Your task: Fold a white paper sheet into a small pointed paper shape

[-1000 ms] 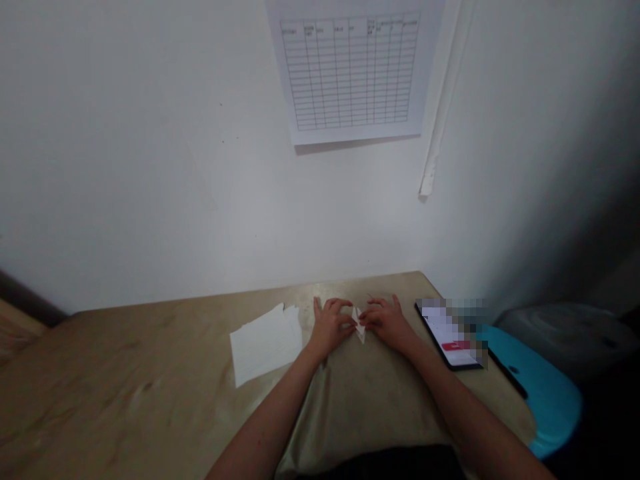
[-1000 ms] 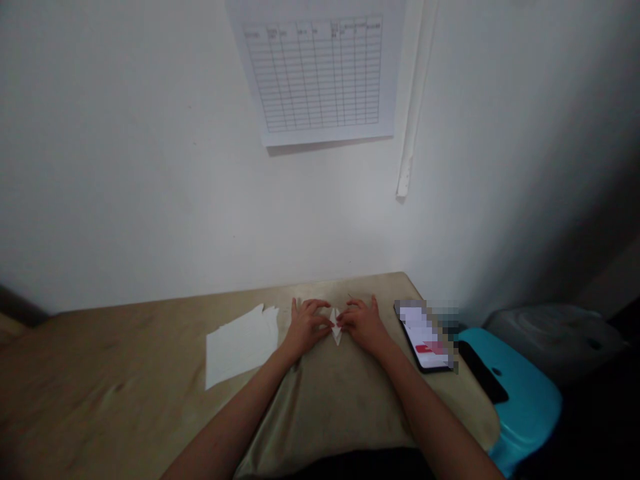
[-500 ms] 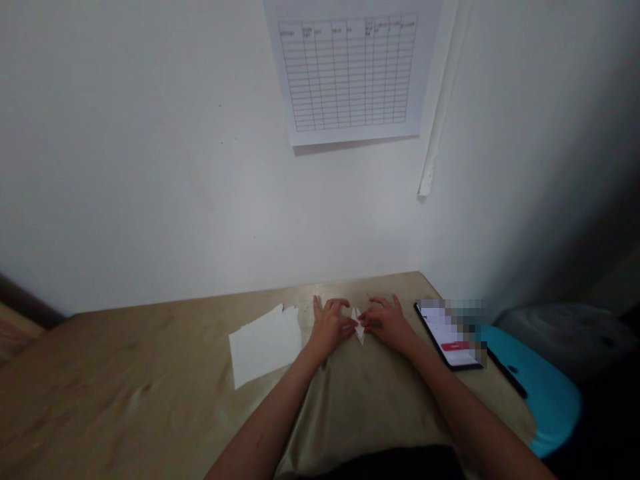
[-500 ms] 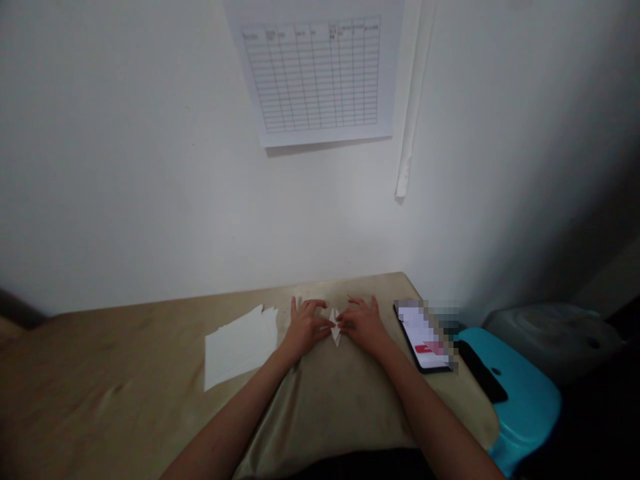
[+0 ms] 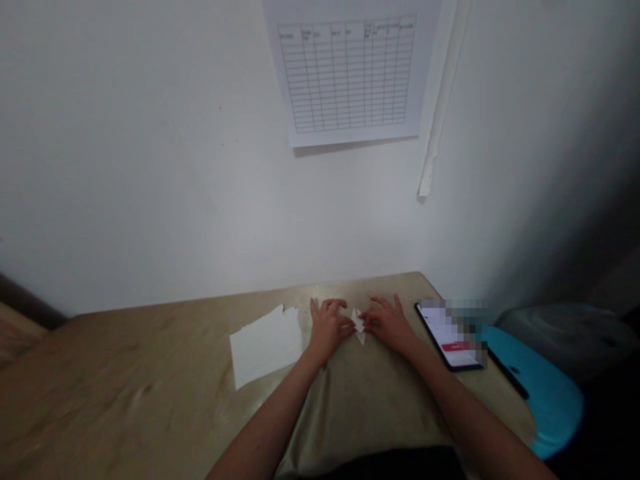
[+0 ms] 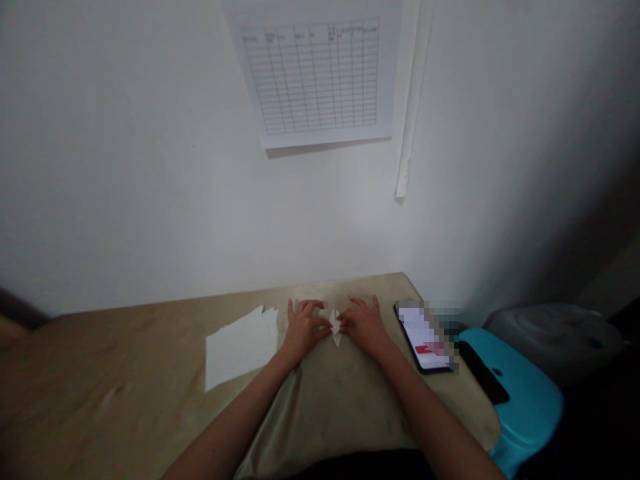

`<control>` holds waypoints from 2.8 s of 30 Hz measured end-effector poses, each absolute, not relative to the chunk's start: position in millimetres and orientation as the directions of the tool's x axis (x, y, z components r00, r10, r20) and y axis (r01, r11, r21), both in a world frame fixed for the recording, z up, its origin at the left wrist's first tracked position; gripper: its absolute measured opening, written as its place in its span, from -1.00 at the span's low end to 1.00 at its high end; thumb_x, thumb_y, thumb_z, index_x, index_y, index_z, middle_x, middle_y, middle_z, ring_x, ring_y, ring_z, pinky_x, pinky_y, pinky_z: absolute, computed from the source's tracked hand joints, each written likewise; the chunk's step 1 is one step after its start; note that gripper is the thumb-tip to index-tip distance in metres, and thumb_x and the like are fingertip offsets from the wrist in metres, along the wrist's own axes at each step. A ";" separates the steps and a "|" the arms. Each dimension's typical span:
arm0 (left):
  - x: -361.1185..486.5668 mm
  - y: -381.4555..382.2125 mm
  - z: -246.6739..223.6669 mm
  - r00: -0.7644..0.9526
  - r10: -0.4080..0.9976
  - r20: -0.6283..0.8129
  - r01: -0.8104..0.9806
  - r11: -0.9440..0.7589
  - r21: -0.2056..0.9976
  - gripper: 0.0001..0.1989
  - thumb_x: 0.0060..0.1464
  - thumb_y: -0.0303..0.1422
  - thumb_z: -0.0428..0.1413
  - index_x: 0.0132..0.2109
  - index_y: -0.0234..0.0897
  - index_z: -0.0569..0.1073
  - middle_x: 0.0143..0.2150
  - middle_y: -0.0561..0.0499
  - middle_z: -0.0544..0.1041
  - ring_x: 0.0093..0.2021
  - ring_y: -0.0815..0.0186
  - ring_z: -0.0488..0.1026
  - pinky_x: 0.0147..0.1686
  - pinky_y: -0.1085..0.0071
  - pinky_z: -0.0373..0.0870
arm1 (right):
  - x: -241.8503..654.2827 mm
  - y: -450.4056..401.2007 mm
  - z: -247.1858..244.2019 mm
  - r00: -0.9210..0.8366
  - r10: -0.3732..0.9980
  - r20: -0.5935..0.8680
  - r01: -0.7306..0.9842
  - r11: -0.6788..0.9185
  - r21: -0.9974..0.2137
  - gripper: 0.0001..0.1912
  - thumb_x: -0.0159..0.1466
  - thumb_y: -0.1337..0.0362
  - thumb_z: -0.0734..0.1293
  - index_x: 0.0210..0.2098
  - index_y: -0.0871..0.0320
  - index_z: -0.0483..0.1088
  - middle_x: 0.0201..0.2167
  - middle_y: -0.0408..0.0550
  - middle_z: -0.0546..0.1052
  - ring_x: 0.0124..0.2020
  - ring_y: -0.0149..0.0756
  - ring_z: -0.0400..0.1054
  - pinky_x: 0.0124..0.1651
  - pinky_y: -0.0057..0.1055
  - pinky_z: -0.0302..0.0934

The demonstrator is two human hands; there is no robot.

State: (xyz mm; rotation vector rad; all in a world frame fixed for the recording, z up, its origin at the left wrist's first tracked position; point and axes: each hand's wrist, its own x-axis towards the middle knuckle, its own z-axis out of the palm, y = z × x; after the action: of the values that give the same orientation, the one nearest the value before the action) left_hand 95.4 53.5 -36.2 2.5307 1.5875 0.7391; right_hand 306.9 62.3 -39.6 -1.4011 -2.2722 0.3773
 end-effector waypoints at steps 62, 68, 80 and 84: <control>88.5 60.5 -52.0 0.380 0.868 0.320 0.803 -0.481 0.351 -0.77 0.10 -0.32 0.28 -0.12 0.19 0.62 0.25 0.05 0.39 0.27 0.11 0.29 0.31 -0.36 -0.44 | 312.3 69.4 -59.5 -0.410 0.856 0.316 0.703 0.517 -0.488 -0.77 0.25 0.31 0.38 -0.18 -0.17 0.58 -0.07 -0.15 0.62 0.18 -0.05 0.31 0.33 0.36 -0.49; 90.2 57.1 -44.2 0.416 0.849 0.326 0.828 -0.502 0.252 -0.78 0.11 -0.32 0.28 -0.12 0.18 0.62 0.29 0.05 0.38 0.28 0.05 0.26 0.27 -0.43 -0.51 | 310.7 68.2 -54.3 -0.442 0.840 0.314 0.724 0.541 -0.429 -0.76 0.28 0.31 0.36 -0.18 -0.20 0.58 -0.07 -0.17 0.62 0.18 -0.05 0.28 0.33 0.36 -0.48; 92.1 52.4 -31.6 0.388 0.861 0.329 0.848 -0.473 0.237 -0.84 0.08 -0.29 0.31 -0.19 0.16 0.64 0.27 0.12 0.41 0.25 0.05 0.28 0.25 -0.47 -0.55 | 309.2 67.9 -52.4 -0.401 0.842 0.360 0.737 0.530 -0.419 -0.78 0.30 0.32 0.32 -0.26 -0.13 0.59 -0.14 -0.18 0.65 0.14 -0.10 0.35 0.34 0.36 -0.57; 92.4 50.4 -31.0 0.366 0.867 0.338 0.848 -0.461 0.262 -0.84 0.07 -0.28 0.31 -0.20 0.16 0.64 0.26 0.14 0.42 0.25 0.04 0.28 0.25 -0.48 -0.56 | 309.2 68.8 -55.7 -0.386 0.842 0.376 0.731 0.528 -0.433 -0.79 0.30 0.31 0.33 -0.27 -0.13 0.59 -0.16 -0.19 0.65 0.13 -0.11 0.36 0.34 0.34 -0.59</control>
State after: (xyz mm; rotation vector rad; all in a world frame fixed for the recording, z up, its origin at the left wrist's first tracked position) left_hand 92.4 50.4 -31.0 2.5606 1.6078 0.6764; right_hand 309.2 68.8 -55.7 -1.2732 -2.2116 0.2629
